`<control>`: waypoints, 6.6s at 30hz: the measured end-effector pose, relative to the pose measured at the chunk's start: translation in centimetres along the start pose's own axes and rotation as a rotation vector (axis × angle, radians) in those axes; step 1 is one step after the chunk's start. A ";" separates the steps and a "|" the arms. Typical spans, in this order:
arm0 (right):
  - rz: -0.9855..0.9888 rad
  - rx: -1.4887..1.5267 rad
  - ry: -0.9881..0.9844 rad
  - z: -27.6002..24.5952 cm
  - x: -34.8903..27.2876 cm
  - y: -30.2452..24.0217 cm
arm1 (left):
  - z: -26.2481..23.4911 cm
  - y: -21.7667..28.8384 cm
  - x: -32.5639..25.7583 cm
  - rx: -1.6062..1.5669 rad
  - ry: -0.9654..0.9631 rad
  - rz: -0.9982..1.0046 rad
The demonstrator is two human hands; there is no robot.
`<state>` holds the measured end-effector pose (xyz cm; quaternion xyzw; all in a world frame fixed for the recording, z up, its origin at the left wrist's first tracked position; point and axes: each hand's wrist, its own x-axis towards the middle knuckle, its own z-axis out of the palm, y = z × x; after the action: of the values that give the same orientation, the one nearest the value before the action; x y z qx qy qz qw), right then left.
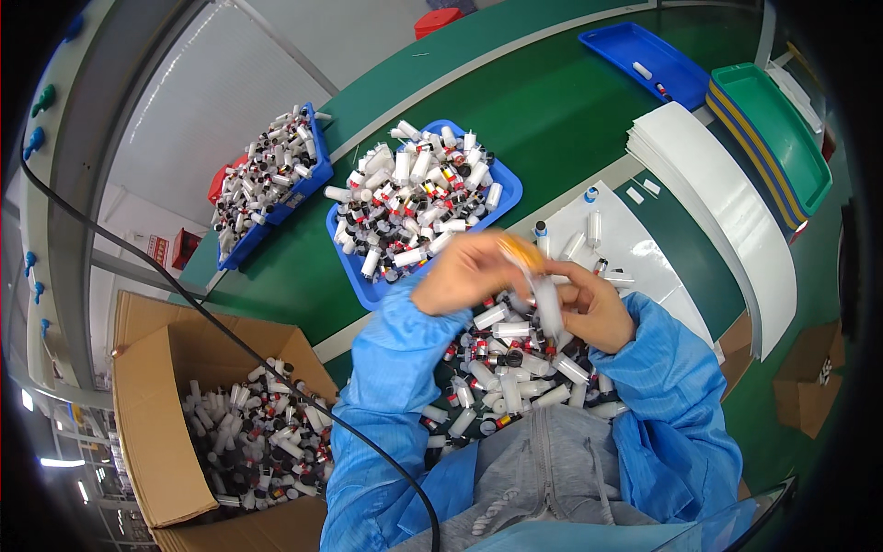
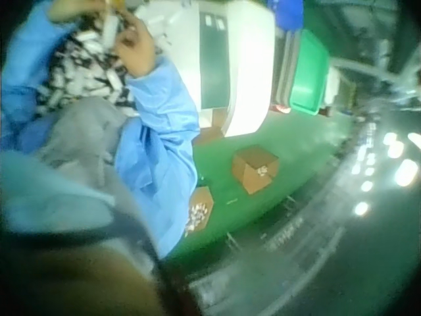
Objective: The person assembles small plastic tubes and metal pins by hand at a factory workstation.
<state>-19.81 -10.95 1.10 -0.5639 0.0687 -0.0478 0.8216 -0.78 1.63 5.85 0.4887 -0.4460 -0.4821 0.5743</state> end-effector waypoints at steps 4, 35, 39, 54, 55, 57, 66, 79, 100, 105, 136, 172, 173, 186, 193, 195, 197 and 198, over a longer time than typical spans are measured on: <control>-0.097 -0.017 0.152 -0.4 0.3 -0.6 | -6.7 1.4 -0.4 0.811 0.812 0.407; -0.157 -0.040 0.294 -1.2 -0.1 0.4 | 1.0 1.6 -1.0 1.320 0.104 0.360; -0.268 -0.114 0.301 -0.7 0.2 1.0 | 2.7 1.2 0.2 1.206 0.070 0.463; -0.090 0.173 0.154 -0.2 0.4 0.5 | -5.1 5.4 -13.4 1.432 0.303 -0.029; -0.081 0.181 0.141 -0.4 0.4 0.7 | -5.4 5.3 -15.3 1.435 0.312 -0.046; -0.081 0.169 0.175 -0.4 0.2 0.9 | -5.5 4.4 -18.9 1.358 0.510 -0.237; -0.036 0.148 0.189 -0.1 -0.3 0.7 | -4.3 -3.0 -27.9 1.335 0.802 -0.341; 0.000 0.101 0.172 -0.5 -0.3 0.9 | 6.7 -1.7 -27.7 1.287 0.501 -0.965; 0.012 0.086 0.167 0.0 -0.5 0.7 | 0.7 -5.7 -26.0 1.541 1.189 -0.468; 0.019 0.096 0.163 0.1 -0.6 0.5 | 2.2 -6.6 -20.9 1.205 1.039 -0.124; -0.167 0.159 0.401 -2.3 0.4 0.6 | 7.3 5.6 -2.3 1.280 -0.382 0.373; -0.493 -0.063 0.293 -1.2 -2.7 -3.1 | 7.4 -1.9 1.6 0.286 0.287 0.422; -0.494 -0.066 0.296 -1.1 -2.9 -3.4 | 7.3 -1.8 1.4 0.283 0.284 0.424; -0.592 -0.635 0.243 0.9 -5.7 -3.5 | 6.4 -1.1 0.6 0.571 0.139 0.085; -0.503 -0.296 0.179 0.1 -6.6 -3.8 | 6.5 0.1 0.5 -0.145 -0.068 -0.138; -0.521 -0.210 0.164 0.0 -6.8 -3.9 | 6.3 -0.8 0.7 -0.157 -0.084 -0.200; -0.529 -0.243 0.149 -0.6 -6.9 -4.3 | 6.2 -1.1 0.6 -0.251 -0.181 -0.285; -0.500 -0.316 0.173 -0.8 -6.8 -4.6 | 6.2 -1.2 0.4 -0.232 -0.217 -0.328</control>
<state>-26.64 -12.27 5.53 -0.6779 0.0042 -0.2849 0.6777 -6.99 0.38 5.43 0.4306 -0.3616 -0.6667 0.4892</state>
